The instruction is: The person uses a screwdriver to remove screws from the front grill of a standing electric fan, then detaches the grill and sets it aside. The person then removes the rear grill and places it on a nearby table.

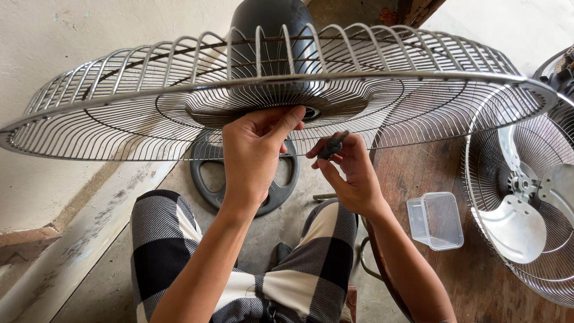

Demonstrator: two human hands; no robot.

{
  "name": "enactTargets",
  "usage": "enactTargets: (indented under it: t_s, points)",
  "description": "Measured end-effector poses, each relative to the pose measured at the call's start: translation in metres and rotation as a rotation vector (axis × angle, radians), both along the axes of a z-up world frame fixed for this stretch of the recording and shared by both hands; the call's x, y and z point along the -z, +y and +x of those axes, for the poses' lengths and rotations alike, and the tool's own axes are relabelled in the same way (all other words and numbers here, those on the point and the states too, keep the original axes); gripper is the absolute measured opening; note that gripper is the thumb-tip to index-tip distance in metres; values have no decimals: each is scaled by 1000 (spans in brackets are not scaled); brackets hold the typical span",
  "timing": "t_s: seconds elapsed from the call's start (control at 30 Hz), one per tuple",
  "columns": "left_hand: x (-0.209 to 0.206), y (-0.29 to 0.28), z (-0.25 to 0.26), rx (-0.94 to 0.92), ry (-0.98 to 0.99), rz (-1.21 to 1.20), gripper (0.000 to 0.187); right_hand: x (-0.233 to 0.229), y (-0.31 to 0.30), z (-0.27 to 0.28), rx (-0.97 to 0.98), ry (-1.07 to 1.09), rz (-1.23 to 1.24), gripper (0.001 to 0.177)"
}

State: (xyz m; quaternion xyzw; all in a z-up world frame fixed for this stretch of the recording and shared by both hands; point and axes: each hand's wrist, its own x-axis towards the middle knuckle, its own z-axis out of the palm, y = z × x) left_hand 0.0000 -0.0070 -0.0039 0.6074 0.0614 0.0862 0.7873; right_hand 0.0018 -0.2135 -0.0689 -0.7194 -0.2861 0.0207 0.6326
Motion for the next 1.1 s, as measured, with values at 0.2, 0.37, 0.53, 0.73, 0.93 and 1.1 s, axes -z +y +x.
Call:
enactTargets:
  t_s: [0.2,0.37,0.53,0.73,0.93,1.1]
  points:
    - [1,-2,0,-22,-10,14,13,11,4,12,62,31,226,32]
    - [3,-8,-2,-25,-24,-21,14,15,7,19,213,-47,252,24]
    - [5,-6,-2,5,-82,-5,15,7,20,27,318,-74,242,15]
    - [17,0,-2,53,-140,5,13,-5,37,22,498,-230,1,15]
    - [25,5,-3,106,-202,-22,12,-11,43,21,519,-298,-50,21]
    - [29,12,-5,169,-164,18,13,-10,41,18,527,-350,-77,13]
